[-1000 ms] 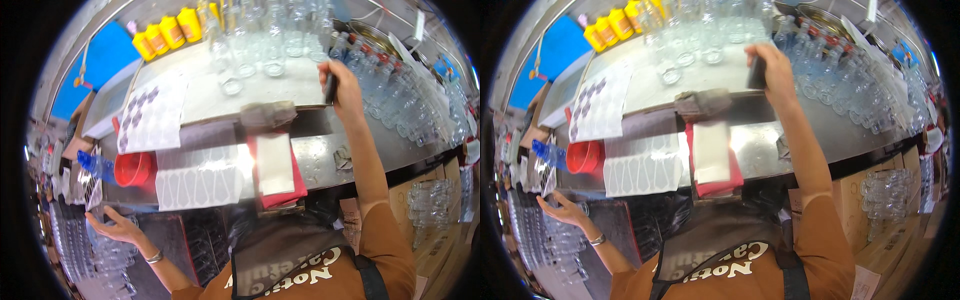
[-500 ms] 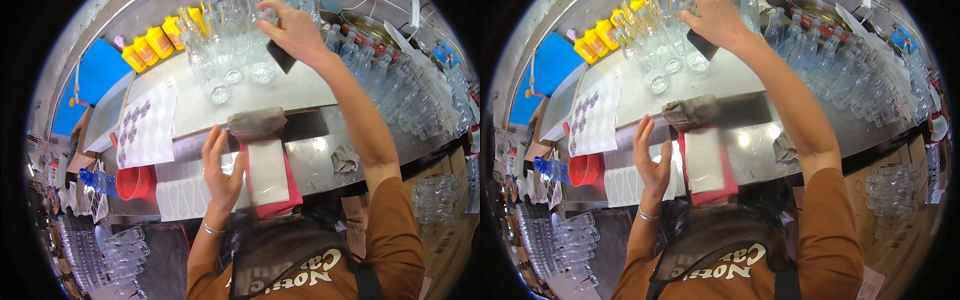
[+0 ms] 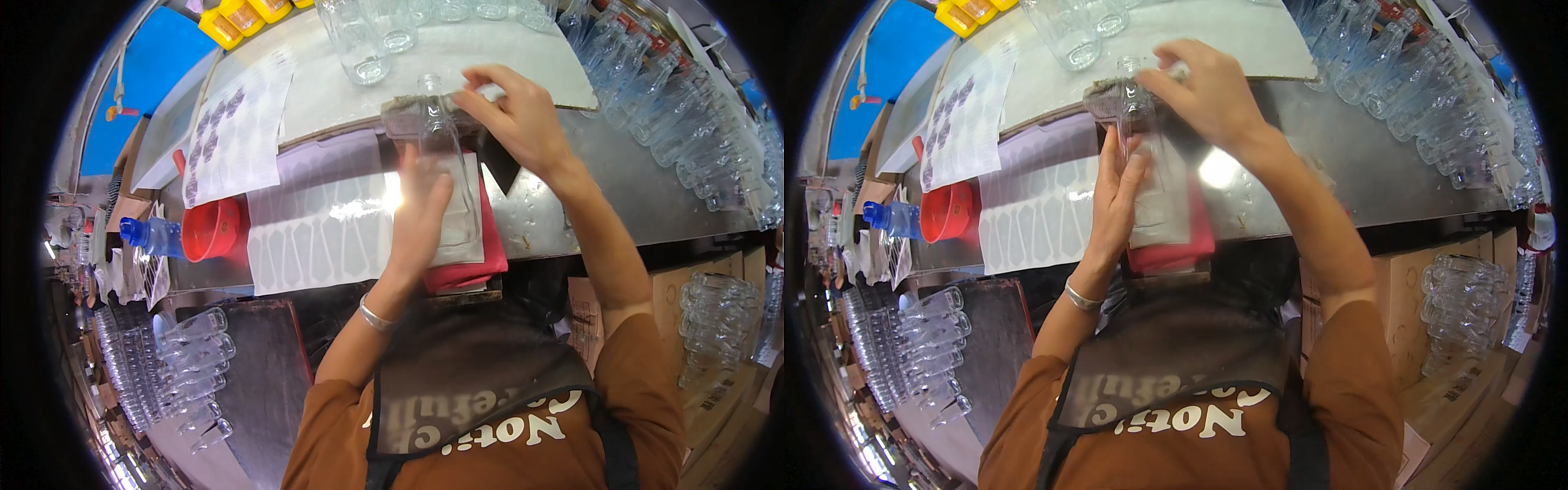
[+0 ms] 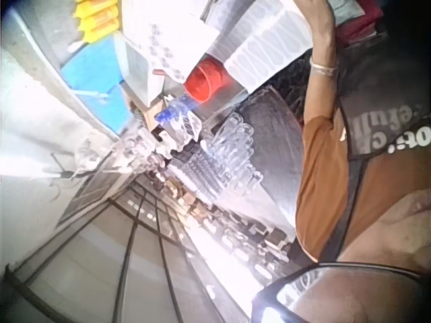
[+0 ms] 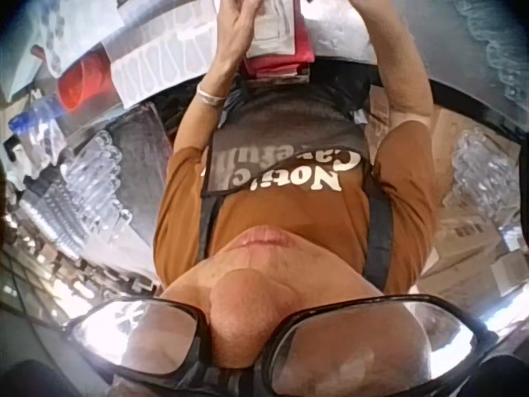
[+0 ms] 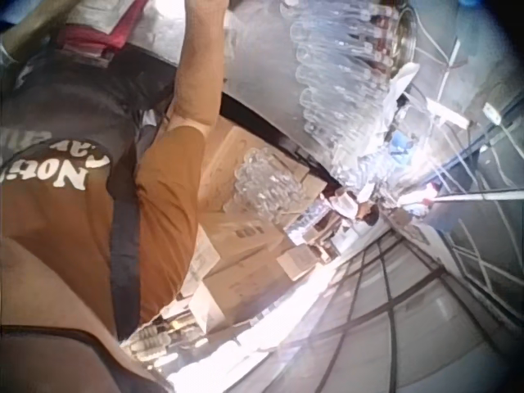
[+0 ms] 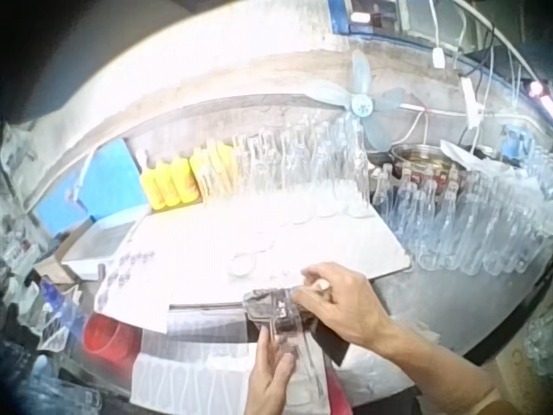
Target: The person repeatedly picks up clear plastic bottles, places a rectangular label on each bottle, and uses a handheld black device to press the label onto the bottle surface. After labeling, the person sets the bottle aside and repeats the process with the next bottle.
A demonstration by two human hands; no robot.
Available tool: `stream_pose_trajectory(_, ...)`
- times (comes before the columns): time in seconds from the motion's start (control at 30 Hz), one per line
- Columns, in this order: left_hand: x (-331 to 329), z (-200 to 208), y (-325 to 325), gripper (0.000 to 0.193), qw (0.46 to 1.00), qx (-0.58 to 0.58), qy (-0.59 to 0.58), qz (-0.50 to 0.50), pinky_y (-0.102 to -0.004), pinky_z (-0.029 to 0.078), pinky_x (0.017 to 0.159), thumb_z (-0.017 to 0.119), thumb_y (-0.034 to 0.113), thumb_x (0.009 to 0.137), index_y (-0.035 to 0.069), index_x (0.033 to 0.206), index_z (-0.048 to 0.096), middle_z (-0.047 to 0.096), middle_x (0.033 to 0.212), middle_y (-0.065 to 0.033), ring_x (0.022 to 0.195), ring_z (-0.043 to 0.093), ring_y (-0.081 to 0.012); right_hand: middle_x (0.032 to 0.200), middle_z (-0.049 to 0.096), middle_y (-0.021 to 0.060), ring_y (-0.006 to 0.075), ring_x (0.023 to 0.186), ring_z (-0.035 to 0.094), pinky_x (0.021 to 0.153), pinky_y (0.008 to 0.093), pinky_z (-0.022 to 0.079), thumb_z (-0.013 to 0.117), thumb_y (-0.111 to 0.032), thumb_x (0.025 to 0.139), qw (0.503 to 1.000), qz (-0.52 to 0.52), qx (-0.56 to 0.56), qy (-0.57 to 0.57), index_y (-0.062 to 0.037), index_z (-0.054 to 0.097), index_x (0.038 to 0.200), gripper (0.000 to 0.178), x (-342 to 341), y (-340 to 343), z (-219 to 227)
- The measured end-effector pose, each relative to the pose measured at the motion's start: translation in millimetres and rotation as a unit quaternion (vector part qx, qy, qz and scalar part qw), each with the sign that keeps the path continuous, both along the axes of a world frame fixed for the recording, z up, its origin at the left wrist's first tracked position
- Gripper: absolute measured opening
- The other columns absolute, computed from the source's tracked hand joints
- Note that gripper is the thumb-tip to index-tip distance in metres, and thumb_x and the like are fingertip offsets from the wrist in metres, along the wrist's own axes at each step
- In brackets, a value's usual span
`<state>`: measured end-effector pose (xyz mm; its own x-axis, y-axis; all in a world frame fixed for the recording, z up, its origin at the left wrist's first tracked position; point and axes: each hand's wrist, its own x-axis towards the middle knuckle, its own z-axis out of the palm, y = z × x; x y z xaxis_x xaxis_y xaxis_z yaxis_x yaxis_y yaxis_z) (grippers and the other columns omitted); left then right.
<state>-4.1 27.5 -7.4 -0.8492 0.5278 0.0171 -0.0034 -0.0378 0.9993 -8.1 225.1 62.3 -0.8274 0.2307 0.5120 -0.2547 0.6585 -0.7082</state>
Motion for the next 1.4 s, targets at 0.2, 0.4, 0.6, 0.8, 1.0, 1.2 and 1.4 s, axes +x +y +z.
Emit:
stream_pose_trajectory(0.2,3.8,9.2,5.0,0.073,0.997,0.054,-0.045,-0.012,-0.0416,0.03,0.117,0.047,0.032,0.106,0.001,0.16,0.009,0.027,0.159,-0.0261,0.145,0.035,-0.0327,0.113,0.069,0.0077,0.0031,0.06,0.054,0.056,0.0219,0.045,0.073,-0.016,0.091,0.967,0.045,-0.153,-0.2,0.0019,0.055,0.134,0.05,101.3,-45.0,-44.8)
stream_pose_trajectory(0.4,-9.9,-7.9,-9.3,0.066,0.997,0.04,-0.041,-0.048,-0.0361,0.02,0.122,0.047,0.03,0.107,-0.005,0.157,0.02,0.026,0.162,-0.0211,0.15,0.026,-0.0296,0.124,0.064,0.0094,0.0067,0.066,0.059,0.061,0.0222,0.048,0.068,-0.01,0.095,0.922,0.048,-0.306,-0.231,0.0035,0.045,0.144,0.055,117.5,-57.5,-60.7)
stream_pose_trajectory(0.6,-0.1,-10.3,-132.3,0.049,0.916,-0.295,0.269,0.041,-0.0389,0.047,0.103,0.076,0.015,0.086,0.004,0.131,0.06,0.06,0.133,-0.0135,0.124,0.058,-0.0274,0.127,0.065,0.0095,0.0044,0.064,0.054,0.058,0.0184,0.044,0.058,-0.02,0.102,0.914,0.015,-0.342,-0.22,0.0018,0.053,0.136,0.04,143.1,-38.1,-75.5)
stream_pose_trajectory(0.8,25.5,-21.5,-149.7,0.036,0.85,-0.38,0.364,-0.006,-0.0407,0.049,0.092,0.081,0.01,0.075,0.006,0.107,0.064,0.062,0.123,-0.0119,0.113,0.058,-0.032,0.114,0.069,0.0078,0.0047,0.064,0.053,0.059,0.0179,0.043,0.059,-0.022,0.102,0.918,-0.024,-0.329,-0.22,0.0012,0.06,0.128,0.034,148.9,-35.6,-79.4)
stream_pose_trajectory(1.0,18.6,-28.4,-152.9,0.016,0.865,-0.347,0.362,0.01,-0.0391,0.052,0.085,0.074,0.006,0.081,0.004,0.093,0.064,0.065,0.112,-0.0105,0.102,0.062,-0.0304,0.108,0.071,0.011,0.0046,0.063,0.054,0.058,0.02,0.046,0.061,-0.017,0.101,0.927,-0.007,-0.315,-0.206,0.0031,0.062,0.124,0.031,144.9,-37.9,-76.5)
stream_pose_trajectory(1.2,17.6,-25.1,-151.1,0.009,0.876,-0.349,0.332,0.007,-0.0385,0.052,0.083,0.069,0.003,0.084,0.003,0.09,0.063,0.066,0.108,-0.0106,0.099,0.063,-0.0299,0.105,0.071,0.0103,0.0043,0.064,0.053,0.058,0.0198,0.046,0.061,-0.017,0.101,0.927,-0.005,-0.316,-0.201,0.0026,0.063,0.124,0.03,149.3,-33.7,-84.8)
stream_pose_trajectory(1.4,3.5,-19.6,-153.3,0.005,0.908,-0.329,0.244,0.089,-0.0322,0.052,0.063,0.065,0.005,0.09,0.001,0.091,0.063,0.068,0.093,-0.013,0.063,0.064,-0.0229,0.104,0.071,0.0111,0.0048,0.064,0.053,0.059,0.0205,0.046,0.06,-0.014,0.101,0.922,-0.015,-0.326,-0.211,0.0035,0.063,0.123,0.028,150.3,-33.5,-85.4)
